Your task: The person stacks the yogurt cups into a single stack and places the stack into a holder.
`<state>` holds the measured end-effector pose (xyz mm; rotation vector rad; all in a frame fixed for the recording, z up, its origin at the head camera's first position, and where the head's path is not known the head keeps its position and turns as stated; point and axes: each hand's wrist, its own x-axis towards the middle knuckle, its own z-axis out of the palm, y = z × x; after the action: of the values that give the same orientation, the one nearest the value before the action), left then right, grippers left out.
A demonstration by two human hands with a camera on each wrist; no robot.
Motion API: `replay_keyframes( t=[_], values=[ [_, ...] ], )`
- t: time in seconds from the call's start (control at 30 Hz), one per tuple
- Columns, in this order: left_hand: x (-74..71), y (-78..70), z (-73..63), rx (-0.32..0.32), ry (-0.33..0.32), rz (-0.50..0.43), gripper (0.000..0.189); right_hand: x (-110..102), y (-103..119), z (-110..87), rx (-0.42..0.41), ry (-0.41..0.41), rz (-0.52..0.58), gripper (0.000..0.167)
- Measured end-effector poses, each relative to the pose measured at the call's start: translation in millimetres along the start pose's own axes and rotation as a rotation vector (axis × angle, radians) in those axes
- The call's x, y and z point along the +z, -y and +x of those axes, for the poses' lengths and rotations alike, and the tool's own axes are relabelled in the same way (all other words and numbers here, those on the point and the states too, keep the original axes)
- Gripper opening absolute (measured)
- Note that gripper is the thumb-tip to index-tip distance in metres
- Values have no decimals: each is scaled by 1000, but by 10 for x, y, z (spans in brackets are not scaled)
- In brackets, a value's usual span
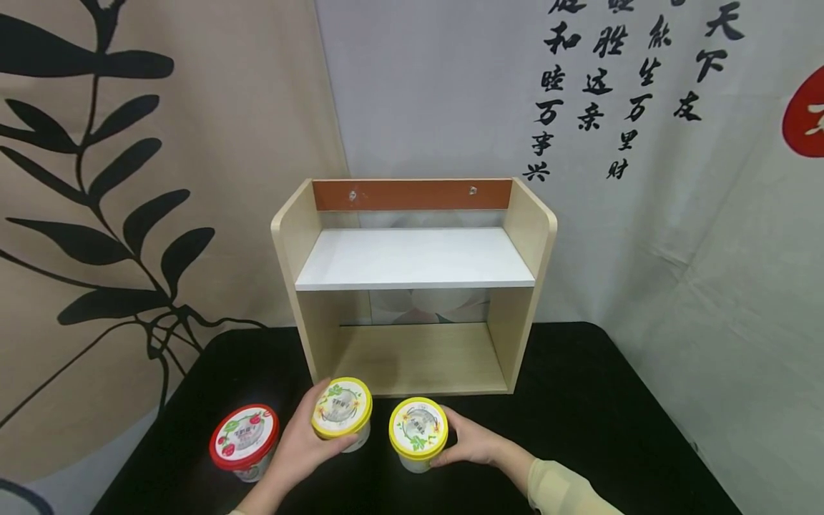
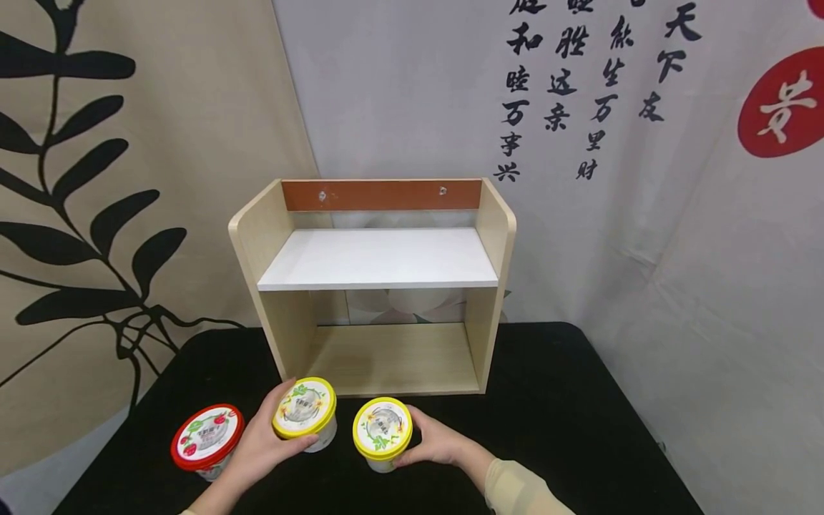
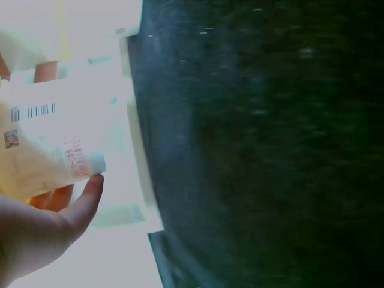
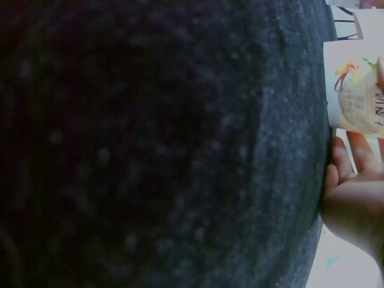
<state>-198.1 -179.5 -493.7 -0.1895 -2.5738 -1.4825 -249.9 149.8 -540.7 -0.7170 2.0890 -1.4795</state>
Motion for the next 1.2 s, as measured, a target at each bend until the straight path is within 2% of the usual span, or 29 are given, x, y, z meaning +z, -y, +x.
replay_keyframes(
  t=[0.2,0.47,0.63,0.9,1.1,1.2],
  values=[
    [-27,-144,54,64,-5,6,100,13,24,6,1,-3,-2,92],
    [-48,-393,127,78,-7,7,102,8,49,4,-7,-1,-1,93],
    [-32,-516,149,82,7,-25,102,2,37,19,-9,3,20,93],
    [71,-656,175,105,41,-92,102,1,4,19,-5,12,39,91],
    [187,-703,203,142,77,-131,103,-5,-11,10,3,15,45,91],
    [241,-723,207,142,87,-143,103,-3,-16,4,4,13,43,91]
  ],
)
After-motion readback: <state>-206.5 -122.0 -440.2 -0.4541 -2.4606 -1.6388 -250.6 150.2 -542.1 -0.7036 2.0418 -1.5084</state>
